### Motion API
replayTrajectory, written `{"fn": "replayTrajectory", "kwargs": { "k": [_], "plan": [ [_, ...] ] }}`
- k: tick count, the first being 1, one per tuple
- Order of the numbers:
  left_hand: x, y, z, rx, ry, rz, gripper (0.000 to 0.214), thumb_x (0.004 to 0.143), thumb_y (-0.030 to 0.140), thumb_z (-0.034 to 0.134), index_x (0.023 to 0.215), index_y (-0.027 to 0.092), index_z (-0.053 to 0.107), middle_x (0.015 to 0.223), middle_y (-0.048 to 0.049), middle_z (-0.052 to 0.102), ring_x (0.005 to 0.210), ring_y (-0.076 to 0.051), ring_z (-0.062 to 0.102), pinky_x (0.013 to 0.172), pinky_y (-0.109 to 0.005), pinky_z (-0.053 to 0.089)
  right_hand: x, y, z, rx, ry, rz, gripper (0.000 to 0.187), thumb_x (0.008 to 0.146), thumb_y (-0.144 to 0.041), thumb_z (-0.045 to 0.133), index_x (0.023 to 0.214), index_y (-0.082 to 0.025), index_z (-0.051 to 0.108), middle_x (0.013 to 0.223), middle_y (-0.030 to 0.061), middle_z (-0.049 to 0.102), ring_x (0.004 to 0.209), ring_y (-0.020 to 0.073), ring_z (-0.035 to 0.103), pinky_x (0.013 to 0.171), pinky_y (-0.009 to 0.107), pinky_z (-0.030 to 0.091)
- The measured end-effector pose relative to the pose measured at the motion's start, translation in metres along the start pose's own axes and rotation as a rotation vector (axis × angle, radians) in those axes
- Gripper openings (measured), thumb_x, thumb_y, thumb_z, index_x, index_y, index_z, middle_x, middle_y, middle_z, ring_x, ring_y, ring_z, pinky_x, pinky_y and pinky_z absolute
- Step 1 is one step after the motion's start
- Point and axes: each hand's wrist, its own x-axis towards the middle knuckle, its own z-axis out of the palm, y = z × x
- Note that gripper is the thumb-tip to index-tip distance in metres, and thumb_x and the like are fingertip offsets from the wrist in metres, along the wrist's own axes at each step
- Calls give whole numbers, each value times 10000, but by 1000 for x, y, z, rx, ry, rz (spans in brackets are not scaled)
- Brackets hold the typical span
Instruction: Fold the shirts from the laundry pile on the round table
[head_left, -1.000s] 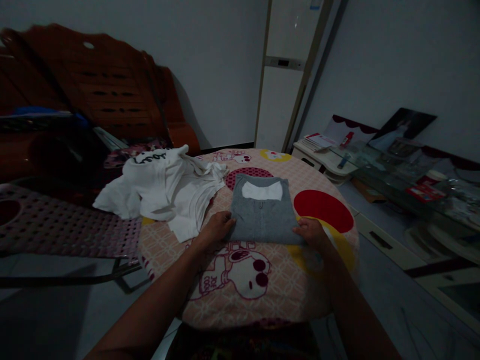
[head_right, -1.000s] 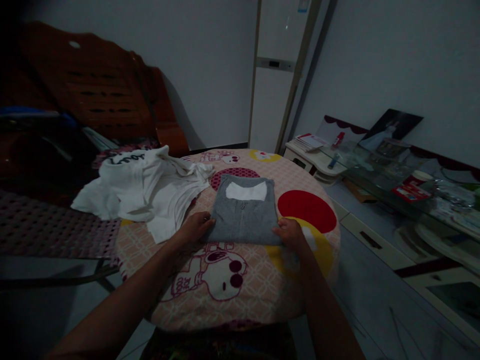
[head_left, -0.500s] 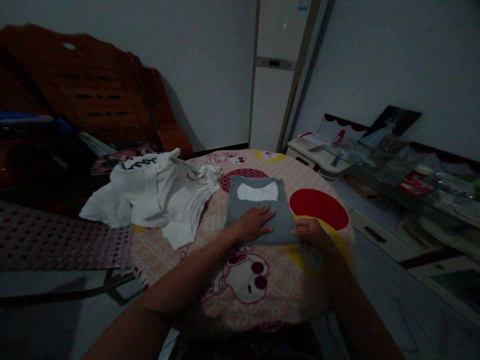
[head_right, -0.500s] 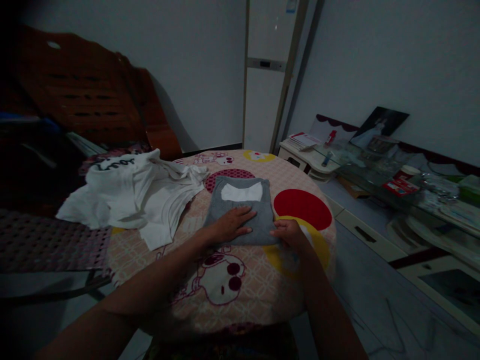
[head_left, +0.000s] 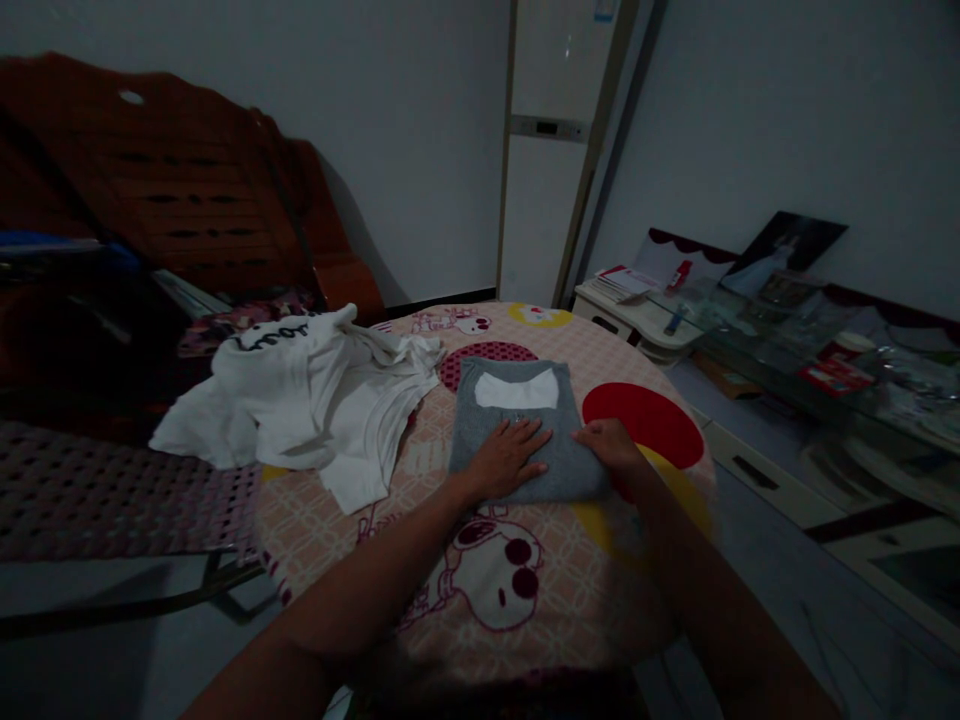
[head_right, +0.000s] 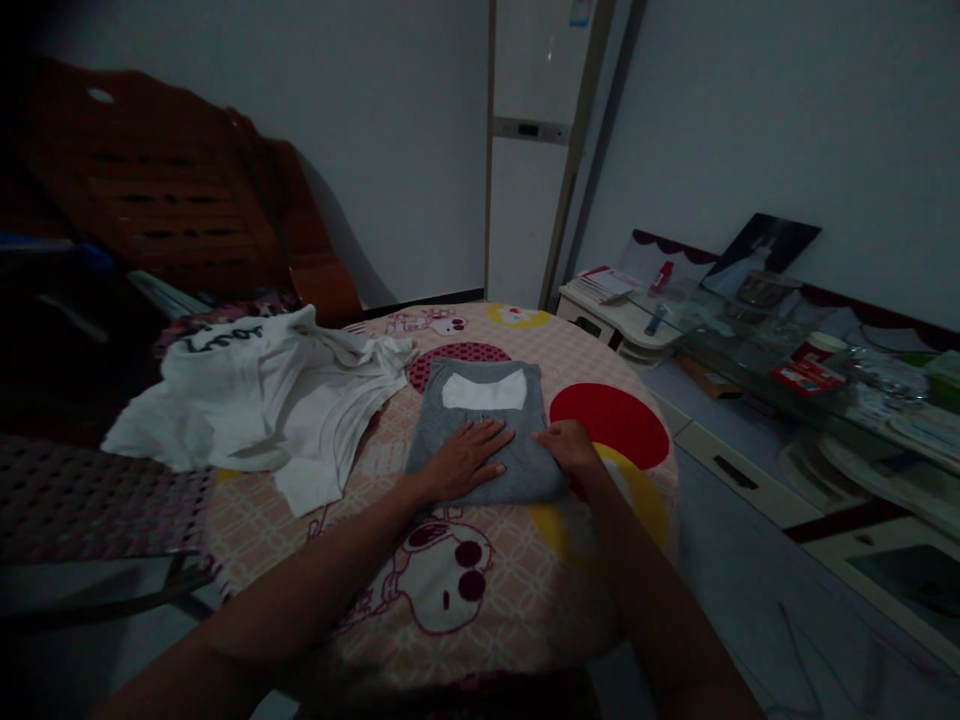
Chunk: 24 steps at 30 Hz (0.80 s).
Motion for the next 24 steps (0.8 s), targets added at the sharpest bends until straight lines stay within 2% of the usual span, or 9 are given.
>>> {"fn": "replayTrajectory", "kwargs": {
  "k": [3, 7, 11, 13, 17, 20, 24],
  "plan": [
    [0, -1, 2, 3, 15, 7, 637, 1024, 552, 363, 1574, 231, 346, 1631, -143, 336, 1505, -305, 314, 1212, -524, 224, 14, -3, 5, -87, 62, -18, 172, 693, -303, 656, 590, -174, 610, 573, 0, 610, 544, 137, 539, 521, 238, 364],
    [0, 0, 1, 0, 9, 6, 636, 1022, 553, 367, 1570, 229, 352, 1633, -140, 333, 1504, -308, 317, 1211, -516, 224, 16, 6, 8, -359, 259, -21, 131, 758, -241, 619, 665, -163, 667, 708, 60, 700, 698, 181, 642, 636, 256, 433],
    [-1, 1, -1, -6, -1, 12, 638, 1027, 554, 349, 1573, 226, 342, 1641, -140, 317, 1504, -313, 312, 1208, -529, 217, 10, 6, 8, -649, 291, -25, 164, 866, -270, 603, 807, -159, 709, 863, 127, 733, 841, 242, 681, 717, 299, 463],
    [-1, 1, -1, -10, -3, 11, 637, 1027, 550, 350, 1573, 221, 343, 1640, -147, 315, 1506, -314, 307, 1206, -532, 219, 10, -1, 10, -734, 310, -101, 185, 905, -273, 579, 945, -156, 716, 945, 148, 729, 903, 264, 678, 766, 326, 476],
    [-1, 0, 0, -15, 1, 5, 643, 1027, 554, 348, 1576, 221, 336, 1635, -151, 324, 1511, -308, 299, 1210, -528, 209, 22, -13, 22, -741, 272, -407, 297, 944, -210, 515, 1199, -152, 655, 1213, 173, 664, 1124, 276, 607, 955, 371, 456],
    [0, -1, 2, -18, 6, 16, 644, 1027, 554, 340, 1576, 216, 333, 1634, -161, 321, 1513, -307, 294, 1209, -541, 210, 39, -14, 34, -689, 188, -549, 243, 917, -178, 539, 1122, -149, 666, 1269, 179, 617, 1158, 281, 566, 999, 393, 435],
    [-1, 0, 1, -39, 3, 5, 639, 1023, 548, 362, 1567, 212, 352, 1633, -160, 324, 1511, -309, 299, 1213, -550, 205, 57, -6, 40, -602, 138, -640, 73, 864, -144, 563, 864, -175, 629, 1003, 111, 632, 956, 244, 574, 889, 366, 464]
  ]
}}
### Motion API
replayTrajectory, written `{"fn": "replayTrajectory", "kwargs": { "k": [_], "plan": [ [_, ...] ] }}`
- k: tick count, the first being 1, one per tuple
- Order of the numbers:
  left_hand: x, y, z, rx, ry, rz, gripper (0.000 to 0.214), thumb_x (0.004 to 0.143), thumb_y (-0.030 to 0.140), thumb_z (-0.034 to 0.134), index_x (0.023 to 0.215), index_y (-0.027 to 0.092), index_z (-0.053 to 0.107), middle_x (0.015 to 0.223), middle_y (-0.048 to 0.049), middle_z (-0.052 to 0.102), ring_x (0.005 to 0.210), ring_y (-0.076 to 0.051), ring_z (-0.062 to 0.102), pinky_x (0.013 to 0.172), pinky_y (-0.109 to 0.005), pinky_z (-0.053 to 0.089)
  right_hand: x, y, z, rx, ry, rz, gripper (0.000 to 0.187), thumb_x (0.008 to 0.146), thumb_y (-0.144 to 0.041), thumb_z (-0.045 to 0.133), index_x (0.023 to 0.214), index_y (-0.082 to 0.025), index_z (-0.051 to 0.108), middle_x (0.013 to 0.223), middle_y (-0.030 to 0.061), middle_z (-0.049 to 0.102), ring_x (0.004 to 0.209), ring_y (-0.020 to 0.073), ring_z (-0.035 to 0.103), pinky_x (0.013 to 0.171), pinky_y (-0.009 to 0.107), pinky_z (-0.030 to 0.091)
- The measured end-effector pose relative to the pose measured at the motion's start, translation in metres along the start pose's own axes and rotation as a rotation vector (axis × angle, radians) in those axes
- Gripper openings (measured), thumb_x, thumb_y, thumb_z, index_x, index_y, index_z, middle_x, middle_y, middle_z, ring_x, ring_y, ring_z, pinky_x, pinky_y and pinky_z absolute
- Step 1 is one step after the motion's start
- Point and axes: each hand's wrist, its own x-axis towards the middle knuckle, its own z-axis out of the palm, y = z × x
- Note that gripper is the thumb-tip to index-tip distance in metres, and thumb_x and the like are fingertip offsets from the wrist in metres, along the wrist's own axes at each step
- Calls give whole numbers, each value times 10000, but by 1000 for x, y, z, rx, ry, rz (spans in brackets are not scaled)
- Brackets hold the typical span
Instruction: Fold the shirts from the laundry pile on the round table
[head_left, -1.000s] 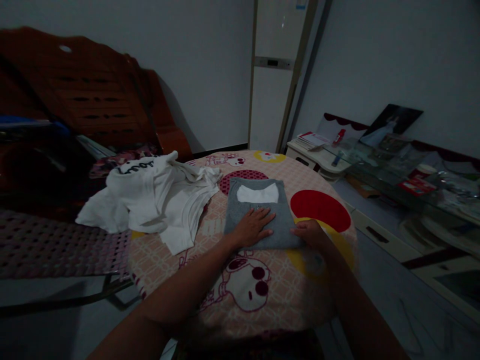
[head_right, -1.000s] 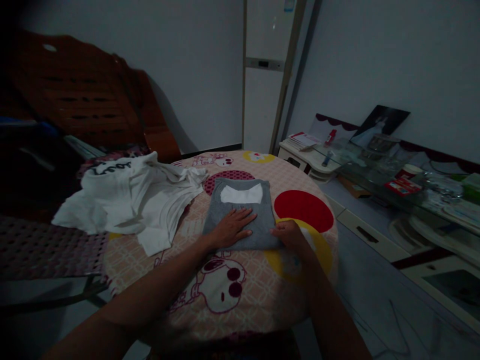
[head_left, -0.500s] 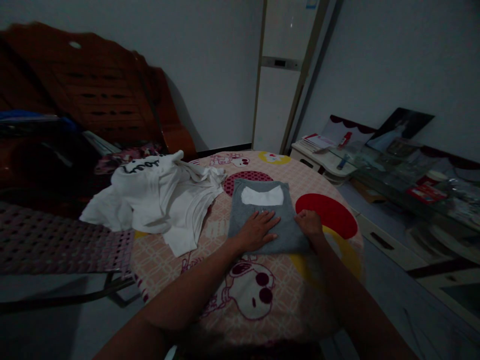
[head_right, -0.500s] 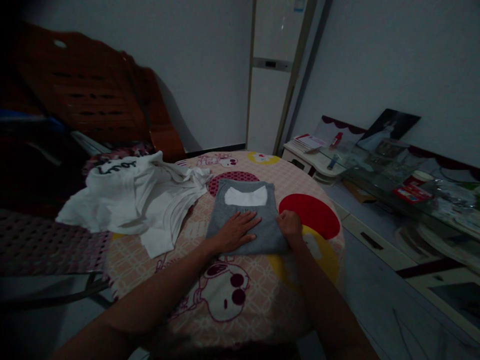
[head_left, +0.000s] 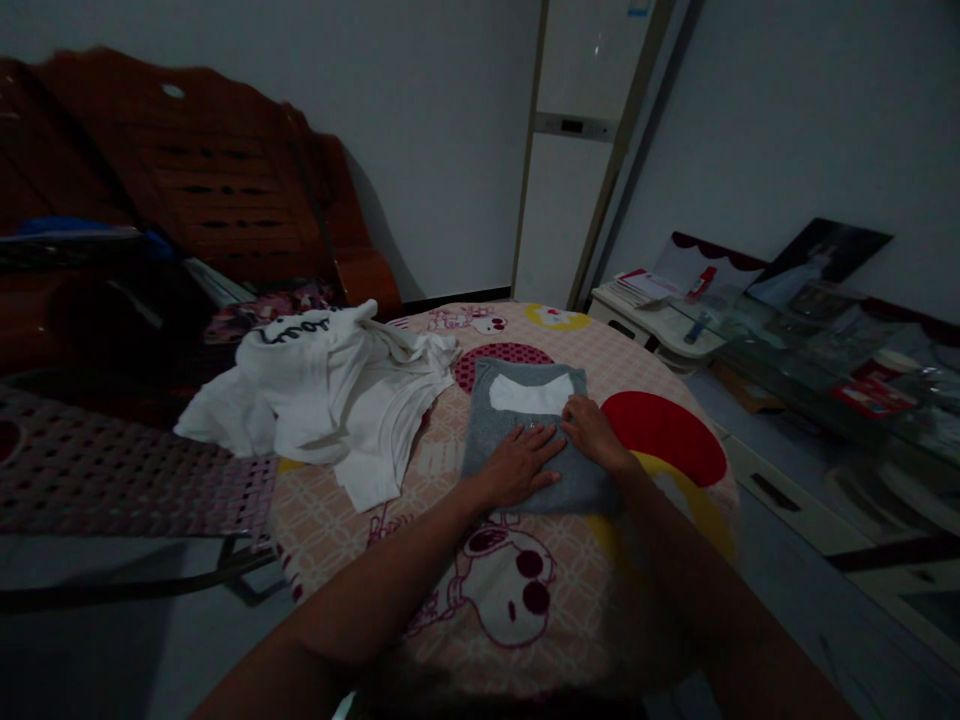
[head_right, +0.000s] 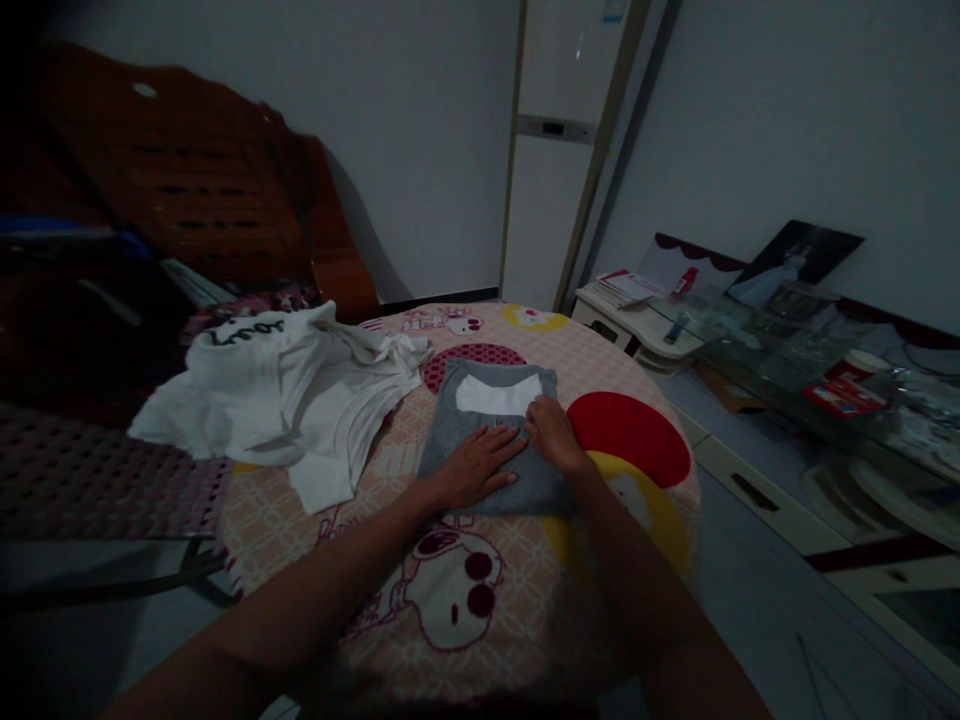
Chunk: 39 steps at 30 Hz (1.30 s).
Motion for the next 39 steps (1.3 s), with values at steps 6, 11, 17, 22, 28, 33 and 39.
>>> {"fn": "replayTrajectory", "kwargs": {
  "k": [6, 11, 17, 22, 28, 33, 39],
  "plan": [
    [-4, 3, -7, -31, 16, -18, 607, 1028, 514, 382, 1562, 225, 362, 1636, -150, 325, 1510, -293, 306, 1227, -554, 175, 2, 6, 1, 102, 32, -50, 95, 879, -136, 530, 868, -193, 605, 1071, 126, 629, 1035, 262, 559, 963, 405, 439],
    [-4, 4, -10, -18, -20, -19, 596, 1024, 482, 413, 1550, 204, 383, 1625, -155, 345, 1502, -300, 321, 1233, -536, 183, 3, 6, 6, 142, -4, -81, 63, 855, -147, 561, 868, -205, 579, 1026, 101, 617, 1002, 247, 554, 949, 390, 441],
    [-6, 6, -12, -15, 20, -3, 572, 1027, 475, 407, 1537, 216, 401, 1610, -153, 376, 1494, -288, 339, 1232, -540, 186, 10, 8, 11, 124, 44, -78, 113, 889, -164, 474, 799, -213, 521, 914, 83, 588, 886, 228, 520, 857, 360, 437],
    [-9, 6, -18, -51, 21, 2, 556, 1034, 485, 384, 1527, 233, 425, 1599, -137, 401, 1505, -282, 322, 1233, -546, 183, 12, 8, 10, 45, 35, -52, 111, 890, -170, 481, 797, -223, 510, 901, 91, 595, 860, 239, 515, 843, 366, 433],
    [-12, 1, -19, -60, -7, 25, 564, 1033, 491, 380, 1536, 237, 414, 1602, -143, 393, 1500, -288, 331, 1219, -561, 207, 14, -5, 4, 47, -13, -76, 129, 899, -162, 470, 915, -194, 595, 1066, 130, 632, 1001, 261, 546, 938, 394, 430],
    [-9, -1, -13, -48, -30, 29, 557, 1026, 453, 424, 1536, 228, 412, 1593, -155, 403, 1499, -295, 332, 1222, -580, 191, 16, -16, 9, 113, -96, -165, 123, 873, -149, 540, 947, -182, 633, 1118, 118, 645, 1058, 245, 561, 983, 390, 422],
    [-9, -12, -21, -287, 62, -15, 535, 994, 420, 503, 1486, 210, 479, 1547, -144, 476, 1440, -277, 434, 1202, -531, 304, 23, -10, 8, 300, -8, 3, 101, 818, -142, 592, 859, -187, 672, 1001, 85, 712, 986, 223, 625, 963, 381, 465]
  ]
}}
